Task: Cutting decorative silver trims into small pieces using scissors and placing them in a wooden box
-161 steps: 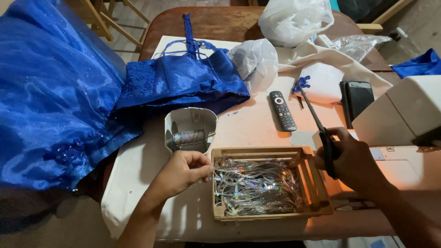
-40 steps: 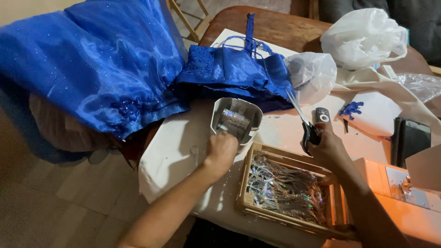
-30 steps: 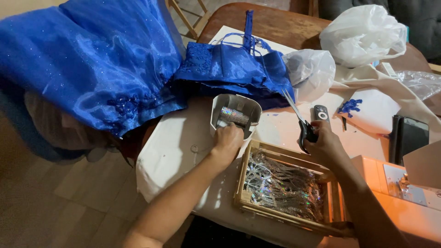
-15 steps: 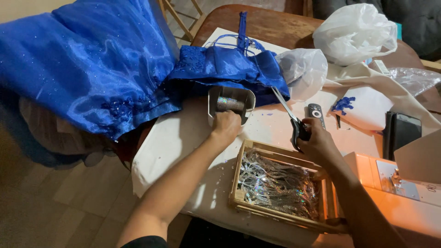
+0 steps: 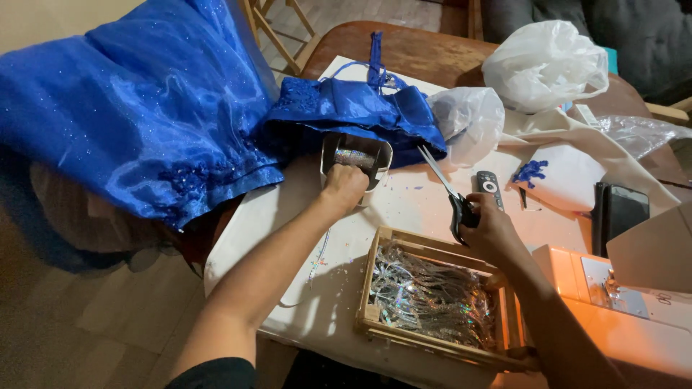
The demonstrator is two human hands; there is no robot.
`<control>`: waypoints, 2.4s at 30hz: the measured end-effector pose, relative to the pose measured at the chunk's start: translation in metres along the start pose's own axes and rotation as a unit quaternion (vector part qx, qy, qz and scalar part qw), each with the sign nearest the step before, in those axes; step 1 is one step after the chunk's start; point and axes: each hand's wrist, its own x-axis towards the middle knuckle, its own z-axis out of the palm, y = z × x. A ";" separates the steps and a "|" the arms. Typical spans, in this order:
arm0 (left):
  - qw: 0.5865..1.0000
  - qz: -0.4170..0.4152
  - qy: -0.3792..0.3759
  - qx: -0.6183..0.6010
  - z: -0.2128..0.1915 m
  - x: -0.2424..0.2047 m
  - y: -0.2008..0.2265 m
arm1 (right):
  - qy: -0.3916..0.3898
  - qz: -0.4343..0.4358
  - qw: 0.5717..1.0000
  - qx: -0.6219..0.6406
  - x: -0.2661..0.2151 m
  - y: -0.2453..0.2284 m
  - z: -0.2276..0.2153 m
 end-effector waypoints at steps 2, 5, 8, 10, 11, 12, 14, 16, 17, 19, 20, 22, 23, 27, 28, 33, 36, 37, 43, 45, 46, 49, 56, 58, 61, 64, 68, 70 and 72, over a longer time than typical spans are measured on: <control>0.999 0.015 0.050 0.011 0.022 0.015 -0.012 | 0.004 0.002 1.000 0.004 0.001 -0.001 0.000; 0.997 0.024 0.071 0.025 0.005 0.035 -0.031 | 0.008 0.002 1.000 0.008 0.004 0.004 0.004; 0.996 0.006 0.088 0.029 -0.028 0.061 -0.057 | 0.012 -0.004 1.000 0.009 0.004 0.005 0.006; 0.991 -0.005 0.131 0.028 -0.058 0.083 -0.069 | 0.015 -0.005 1.000 0.011 0.005 0.006 0.006; 0.976 0.007 0.214 0.037 -0.079 0.095 -0.072 | 0.018 -0.013 1.000 0.014 0.007 0.008 0.007; 0.955 0.017 0.294 0.045 -0.099 0.105 -0.076 | 0.020 -0.022 0.999 0.016 0.009 0.010 0.008; 0.972 0.001 0.218 0.089 -0.155 0.115 -0.082 | 0.011 -0.010 0.999 0.030 -0.006 -0.010 -0.004; 0.981 -0.015 0.139 0.133 -0.200 0.107 -0.092 | -0.001 0.000 0.999 0.044 -0.010 -0.013 -0.006; 0.986 -0.028 0.146 0.076 -0.218 0.101 -0.091 | 0.008 -0.004 1.000 0.024 -0.006 -0.006 -0.002; 0.985 -0.052 0.160 -0.036 -0.254 0.090 -0.084 | 0.017 -0.010 1.000 0.006 0.001 0.001 0.001; 0.980 -0.062 0.164 -0.093 -0.269 0.084 -0.084 | 0.011 -0.004 1.000 0.003 0.003 0.003 0.002; 0.960 -0.083 0.172 -0.204 -0.296 0.067 -0.082 | 0.004 0.003 1.000 0.002 0.004 0.005 0.003; 0.945 -0.093 0.175 -0.259 -0.310 0.057 -0.080 | 0.009 0.000 1.000 0.007 0.004 0.004 0.004; 0.852 -0.136 0.191 -0.469 -0.351 0.016 -0.073 | 0.020 -0.002 1.000 0.009 0.005 0.006 0.005; 0.821 -0.144 0.194 -0.518 -0.356 0.009 -0.071 | 0.020 -0.003 1.000 0.009 0.009 0.011 0.007; 0.753 -0.159 0.061 -0.636 -0.245 -0.026 -0.051 | 0.021 -0.014 1.000 0.011 0.004 0.006 0.005; 0.868 -0.247 -0.132 -0.410 -0.153 -0.058 -0.013 | 0.003 0.006 1.000 0.008 -0.006 -0.010 -0.003; 0.868 -0.247 -0.132 -0.410 -0.129 -0.064 -0.004 | 0.003 0.006 1.000 0.007 -0.001 -0.004 0.001; 0.981 -0.134 -0.057 -0.124 -0.008 -0.066 0.023 | -0.001 0.010 1.000 -0.003 -0.004 -0.006 -0.003; 0.977 -0.123 -0.090 -0.147 0.015 -0.058 0.016 | 0.008 0.006 1.000 0.007 -0.005 -0.007 -0.002; 0.977 -0.122 -0.092 -0.147 -0.002 -0.053 0.015 | 0.007 0.008 1.000 0.008 -0.002 -0.003 -0.001; 0.956 -0.174 -0.147 -0.186 -0.050 -0.035 0.006 | 0.005 0.003 1.000 -0.001 0.003 0.001 0.002; 0.916 -0.168 0.118 -0.345 -0.150 0.053 -0.044 | 0.025 -0.012 1.000 -0.004 0.003 0.005 0.005; 0.904 -0.144 0.186 -0.358 -0.184 0.084 -0.058 | 0.027 -0.017 0.999 -0.003 0.004 0.007 0.004; 0.872 -0.039 0.362 -0.328 -0.239 0.110 -0.070 | 0.011 -0.030 0.999 0.026 0.003 0.003 0.001; 0.859 -0.047 0.339 -0.380 -0.260 0.101 -0.065 | 0.018 -0.003 1.000 0.012 -0.002 -0.002 0.001; 0.837 -0.057 0.308 -0.449 -0.285 0.087 -0.060 | 0.008 0.003 1.000 0.010 -0.003 -0.006 -0.002; 0.823 -0.062 0.295 -0.482 -0.297 0.077 -0.058 | 0.007 0.003 1.000 0.002 0.001 -0.001 0.001; 0.808 -0.064 0.282 -0.513 -0.308 0.068 -0.057 | 0.012 0.005 1.000 0.000 0.006 0.006 0.004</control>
